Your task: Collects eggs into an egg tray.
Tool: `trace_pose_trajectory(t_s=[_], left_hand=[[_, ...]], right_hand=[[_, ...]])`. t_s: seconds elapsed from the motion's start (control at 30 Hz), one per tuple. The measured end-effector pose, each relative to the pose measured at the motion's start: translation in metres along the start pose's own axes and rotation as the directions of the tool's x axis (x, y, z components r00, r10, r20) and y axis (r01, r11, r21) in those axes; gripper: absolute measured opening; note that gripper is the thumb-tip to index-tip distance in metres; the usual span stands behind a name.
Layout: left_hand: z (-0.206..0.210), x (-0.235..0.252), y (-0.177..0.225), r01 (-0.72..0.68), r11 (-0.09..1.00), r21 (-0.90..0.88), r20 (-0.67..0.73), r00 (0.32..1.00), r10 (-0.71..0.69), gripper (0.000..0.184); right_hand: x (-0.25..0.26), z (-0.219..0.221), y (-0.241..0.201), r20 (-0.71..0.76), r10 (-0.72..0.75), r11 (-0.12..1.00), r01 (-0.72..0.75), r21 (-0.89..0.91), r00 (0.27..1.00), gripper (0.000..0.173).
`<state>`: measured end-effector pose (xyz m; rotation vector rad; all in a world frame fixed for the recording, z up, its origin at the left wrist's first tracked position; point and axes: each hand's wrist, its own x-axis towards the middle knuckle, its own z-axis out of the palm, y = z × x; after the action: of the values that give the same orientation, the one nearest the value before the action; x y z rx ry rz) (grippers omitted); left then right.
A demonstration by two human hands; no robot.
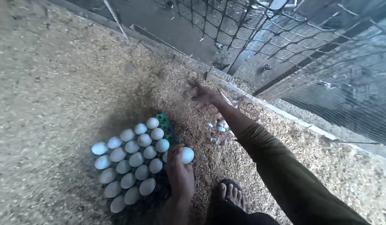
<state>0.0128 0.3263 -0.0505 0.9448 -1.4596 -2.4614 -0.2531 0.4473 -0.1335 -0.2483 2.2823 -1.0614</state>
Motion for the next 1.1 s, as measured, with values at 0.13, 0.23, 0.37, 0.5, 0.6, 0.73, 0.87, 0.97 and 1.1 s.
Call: trace_pose_trajectory(t_s=[0.13, 0.23, 0.37, 0.5, 0.6, 0.73, 0.87, 0.97, 1.1], left_hand=[[-0.003, 0.000, 0.006, 0.041, 0.999, 0.029, 0.056, 0.998, -0.043, 0.023], [-0.011, 0.008, 0.017, 0.079, 0.995, 0.059, 0.174, 0.981, -0.088, 0.026], [-0.039, 0.037, 0.067, -0.003, 0.979, 0.204, 0.293, 0.954, -0.058, 0.031], [-0.060, 0.064, 0.140, -0.240, 0.680, 0.692, 0.362, 0.932, -0.039, 0.035], [-0.073, 0.064, 0.161, -0.399, 0.217, 0.891, 0.438, 0.881, -0.177, 0.040], [-0.104, 0.043, 0.127, -0.483, -0.070, 0.873, 0.391, 0.778, -0.492, 0.047], [-0.129, 0.035, 0.093, -0.653, -0.048, 0.756, 0.539, 0.662, -0.520, 0.046], [-0.141, 0.035, 0.072, -0.801, -0.066, 0.595, 0.732, 0.574, -0.366, 0.040], [-0.153, 0.037, 0.050, -0.901, -0.187, 0.391, 0.891, 0.421, -0.170, 0.030]], right_hand=[[-0.016, -0.011, 0.005, -0.079, 0.058, 0.976, -0.040, 0.213, 0.995, 0.045], [-0.032, -0.025, -0.001, -0.127, -0.025, 0.891, 0.080, 0.447, 0.992, 0.038], [-0.068, -0.045, -0.009, -0.014, -0.148, 0.852, 0.135, 0.505, 0.989, 0.060], [-0.078, -0.033, 0.037, -0.115, 0.066, 0.979, -0.086, -0.183, 0.991, 0.079], [-0.097, -0.014, 0.060, -0.255, 0.140, 0.930, -0.215, -0.299, 0.957, 0.072], [-0.130, 0.029, 0.055, -0.212, 0.179, 0.975, -0.144, 0.171, 0.961, 0.037], [-0.164, 0.085, 0.021, 0.040, -0.022, 0.766, -0.009, 0.642, 0.999, 0.040], [-0.191, 0.123, -0.005, 0.053, -0.296, 0.825, 0.227, 0.518, 0.954, 0.047], [-0.211, 0.164, -0.014, -0.089, -0.578, 0.804, 0.585, 0.109, 0.811, 0.044]])
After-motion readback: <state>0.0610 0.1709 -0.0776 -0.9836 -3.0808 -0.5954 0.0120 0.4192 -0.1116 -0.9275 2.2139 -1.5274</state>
